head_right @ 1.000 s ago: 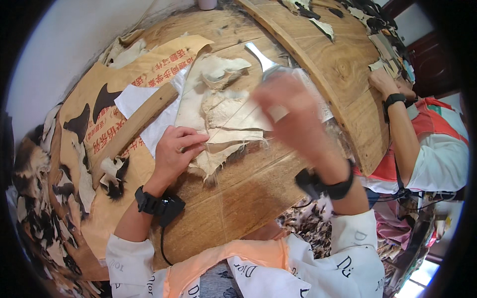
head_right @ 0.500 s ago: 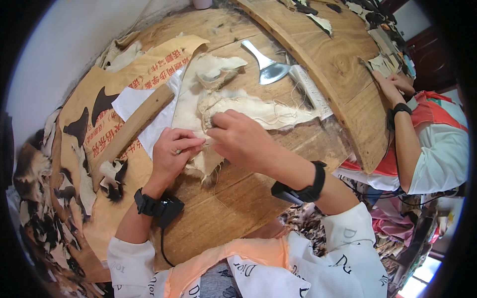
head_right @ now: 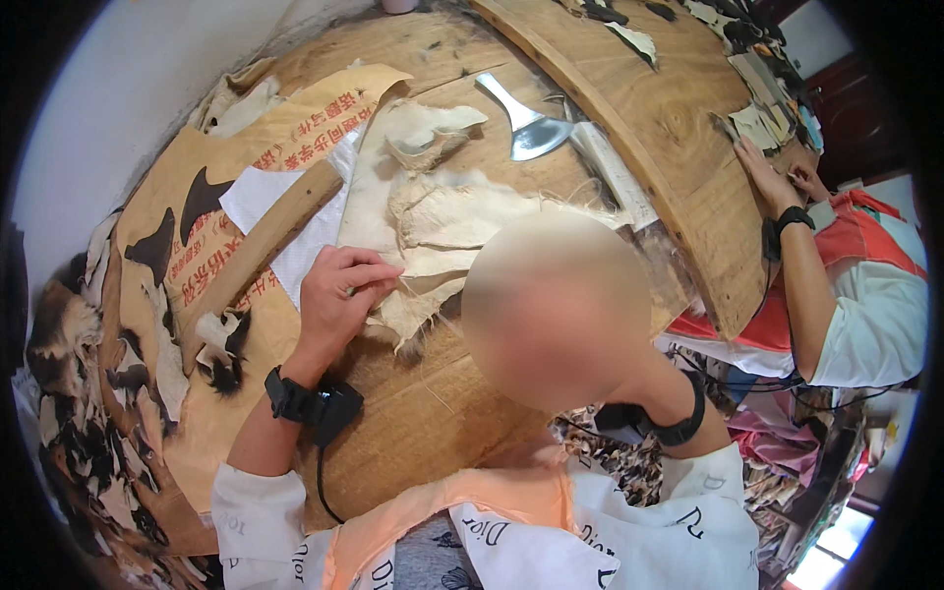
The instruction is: Sewing pieces of fur together and cutting patterns out of animal pelts in a workshop.
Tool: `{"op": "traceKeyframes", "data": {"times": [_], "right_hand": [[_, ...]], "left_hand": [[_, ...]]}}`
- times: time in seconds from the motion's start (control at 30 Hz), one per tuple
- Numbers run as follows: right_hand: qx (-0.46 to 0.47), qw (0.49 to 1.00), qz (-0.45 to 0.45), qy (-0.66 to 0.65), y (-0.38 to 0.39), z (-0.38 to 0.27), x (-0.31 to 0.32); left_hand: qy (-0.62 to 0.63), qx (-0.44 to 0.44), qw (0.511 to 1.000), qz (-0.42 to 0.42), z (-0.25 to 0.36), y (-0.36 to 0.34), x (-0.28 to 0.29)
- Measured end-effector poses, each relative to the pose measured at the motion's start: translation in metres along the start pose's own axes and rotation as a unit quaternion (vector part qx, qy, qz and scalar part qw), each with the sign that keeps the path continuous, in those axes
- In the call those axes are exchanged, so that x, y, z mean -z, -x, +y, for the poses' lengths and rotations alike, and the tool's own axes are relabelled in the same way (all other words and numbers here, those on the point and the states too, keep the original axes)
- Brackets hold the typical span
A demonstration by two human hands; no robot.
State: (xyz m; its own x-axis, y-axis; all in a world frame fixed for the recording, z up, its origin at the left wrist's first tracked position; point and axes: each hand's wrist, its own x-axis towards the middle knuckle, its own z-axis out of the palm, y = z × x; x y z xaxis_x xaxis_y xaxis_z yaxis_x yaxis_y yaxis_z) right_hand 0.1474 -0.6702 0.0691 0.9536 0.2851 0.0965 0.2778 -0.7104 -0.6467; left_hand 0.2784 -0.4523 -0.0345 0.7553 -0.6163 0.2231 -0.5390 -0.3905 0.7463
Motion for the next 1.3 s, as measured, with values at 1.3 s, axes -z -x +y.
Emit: {"op": "traceKeyframes", "data": {"times": [1.3], "right_hand": [[0.021,0.986,0.149,0.071,-0.011,0.037,-0.080]], "left_hand": [[-0.033,-0.019,0.997,-0.061,0.019,-0.012,0.002]]}}
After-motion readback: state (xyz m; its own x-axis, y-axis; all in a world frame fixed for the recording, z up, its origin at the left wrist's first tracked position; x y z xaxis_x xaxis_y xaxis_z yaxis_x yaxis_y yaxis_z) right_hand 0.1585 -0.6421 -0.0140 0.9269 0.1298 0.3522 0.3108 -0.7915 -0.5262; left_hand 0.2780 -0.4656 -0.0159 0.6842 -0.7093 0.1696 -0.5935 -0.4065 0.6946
